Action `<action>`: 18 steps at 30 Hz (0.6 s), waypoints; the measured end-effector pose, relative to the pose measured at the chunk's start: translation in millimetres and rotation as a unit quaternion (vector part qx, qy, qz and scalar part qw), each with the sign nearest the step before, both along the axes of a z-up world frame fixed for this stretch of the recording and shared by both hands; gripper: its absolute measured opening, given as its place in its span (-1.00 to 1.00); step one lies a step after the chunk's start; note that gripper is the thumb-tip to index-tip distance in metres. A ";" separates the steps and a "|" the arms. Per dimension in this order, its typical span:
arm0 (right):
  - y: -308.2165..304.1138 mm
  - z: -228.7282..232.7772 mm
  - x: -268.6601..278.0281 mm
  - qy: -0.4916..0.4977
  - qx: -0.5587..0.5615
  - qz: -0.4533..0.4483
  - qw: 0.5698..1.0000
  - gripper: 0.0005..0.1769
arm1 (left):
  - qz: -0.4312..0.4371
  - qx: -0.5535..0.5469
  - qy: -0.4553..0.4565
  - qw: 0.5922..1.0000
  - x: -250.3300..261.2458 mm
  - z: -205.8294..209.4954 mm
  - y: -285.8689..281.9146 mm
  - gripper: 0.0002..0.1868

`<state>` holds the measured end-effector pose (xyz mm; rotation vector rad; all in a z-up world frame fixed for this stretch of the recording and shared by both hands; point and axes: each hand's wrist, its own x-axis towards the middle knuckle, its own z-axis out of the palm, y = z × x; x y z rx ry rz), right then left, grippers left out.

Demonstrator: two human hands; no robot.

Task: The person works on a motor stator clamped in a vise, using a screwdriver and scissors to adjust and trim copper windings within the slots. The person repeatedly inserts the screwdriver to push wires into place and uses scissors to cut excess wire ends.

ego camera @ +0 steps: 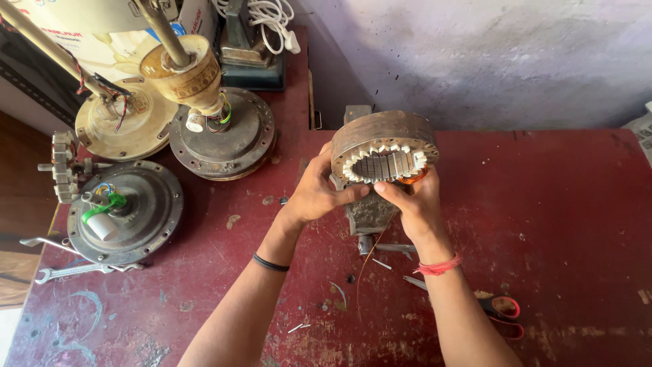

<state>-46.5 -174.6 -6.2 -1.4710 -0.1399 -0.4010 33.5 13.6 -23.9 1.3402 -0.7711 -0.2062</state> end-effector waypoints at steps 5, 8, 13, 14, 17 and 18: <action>1.8 -0.2 -1.1 0.028 0.077 0.012 0.997 -0.41 | -0.005 -0.018 -0.011 1.000 2.5 -6.3 -1.0 -0.28; 6.9 1.0 -3.3 0.034 0.087 -0.003 0.996 -0.38 | -0.003 -0.023 -0.002 1.000 1.8 -8.6 -3.1 -0.30; 14.4 8.5 -5.2 0.058 0.090 -0.025 0.994 -0.38 | -0.028 -0.051 0.036 0.998 -1.8 -2.4 -1.2 -0.24; 15.0 9.7 -5.6 0.060 0.097 -0.024 0.993 -0.37 | -0.034 -0.047 0.049 0.997 -1.6 0.4 -0.2 -0.24; 15.2 12.6 -7.4 0.060 0.101 -0.016 0.993 -0.41 | -0.055 -0.033 0.068 0.996 -1.1 10.0 2.9 -0.25; 15.3 13.4 -7.5 0.060 0.099 -0.013 0.993 -0.44 | -0.063 -0.029 0.071 0.995 -1.2 13.0 4.3 -0.26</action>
